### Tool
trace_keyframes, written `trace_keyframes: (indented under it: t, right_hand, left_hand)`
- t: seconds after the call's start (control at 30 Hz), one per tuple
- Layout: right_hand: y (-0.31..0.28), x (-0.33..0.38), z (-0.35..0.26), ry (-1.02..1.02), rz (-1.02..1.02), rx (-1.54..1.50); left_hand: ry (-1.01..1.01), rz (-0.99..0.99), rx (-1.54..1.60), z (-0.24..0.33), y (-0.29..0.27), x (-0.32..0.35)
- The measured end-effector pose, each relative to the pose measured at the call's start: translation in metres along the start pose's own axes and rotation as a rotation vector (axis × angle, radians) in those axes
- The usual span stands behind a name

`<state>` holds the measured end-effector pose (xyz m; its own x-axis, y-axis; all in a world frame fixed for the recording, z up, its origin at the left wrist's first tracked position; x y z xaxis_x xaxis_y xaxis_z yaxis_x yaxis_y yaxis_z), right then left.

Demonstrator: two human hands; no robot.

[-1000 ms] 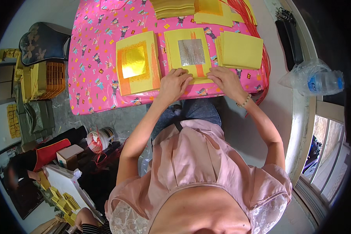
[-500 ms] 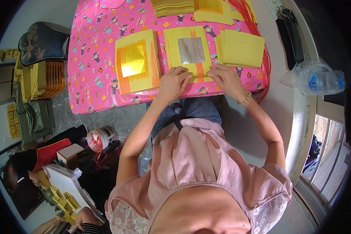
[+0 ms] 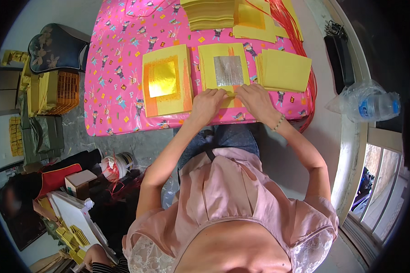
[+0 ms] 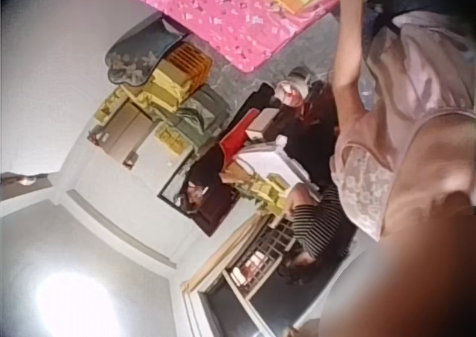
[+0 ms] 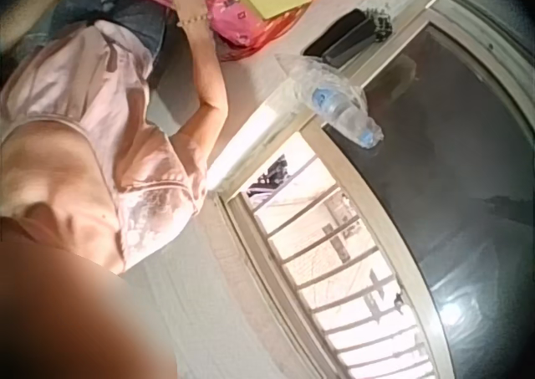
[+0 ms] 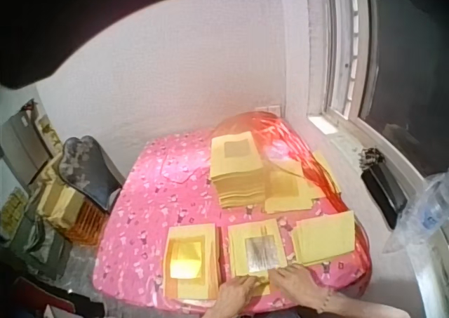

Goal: Manually sorting and stacking sheets of paper with gold and silver foil inserts.

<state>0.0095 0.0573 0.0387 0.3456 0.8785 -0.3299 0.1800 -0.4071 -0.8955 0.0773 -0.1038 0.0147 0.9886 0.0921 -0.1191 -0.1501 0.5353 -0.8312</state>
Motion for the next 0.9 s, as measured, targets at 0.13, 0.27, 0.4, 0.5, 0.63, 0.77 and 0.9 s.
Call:
trace_keyframes:
  t: [0.13,0.27,0.4,0.5,0.63,0.77,0.9]
  right_hand:
    - [-0.011,-0.023,0.015,0.019,-0.11,-0.033]
    - [-0.029,-0.051,0.038,0.05,-0.147,-0.08]
    - [-0.03,-0.083,0.075,0.101,-0.143,-0.077]
    - [-0.017,-0.109,0.102,0.137,-0.14,-0.026]
    - [0.005,-0.131,0.124,0.248,-0.33,0.13]
    - [0.026,-0.13,0.139,0.233,-0.311,0.265]
    - [0.033,-0.132,0.138,0.208,-0.315,0.237]
  left_hand:
    - [-0.079,0.012,0.061,0.007,-0.013,-0.006]
    - [0.18,0.421,0.034,0.02,-0.029,0.003]
    - [0.163,0.375,-0.012,0.023,-0.017,-0.003]
    - [0.055,0.211,-0.02,0.018,-0.002,-0.015]
    - [-0.003,0.198,-0.124,0.015,0.01,-0.031]
    - [-0.03,0.203,-0.172,0.008,0.021,-0.045]
    - [-0.044,0.21,-0.151,0.004,0.025,-0.048]
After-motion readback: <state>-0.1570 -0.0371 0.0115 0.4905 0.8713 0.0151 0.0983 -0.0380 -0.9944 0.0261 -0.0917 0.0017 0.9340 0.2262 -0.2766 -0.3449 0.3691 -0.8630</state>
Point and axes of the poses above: each hand's wrist, its own x-axis away from the middle knuckle, its own y-axis out of the palm, z = x × y, the point moved 4 cm from there along -x, towards the middle knuckle, and after that the axes turned 12 degrees about -y, right-handed, at the moved point
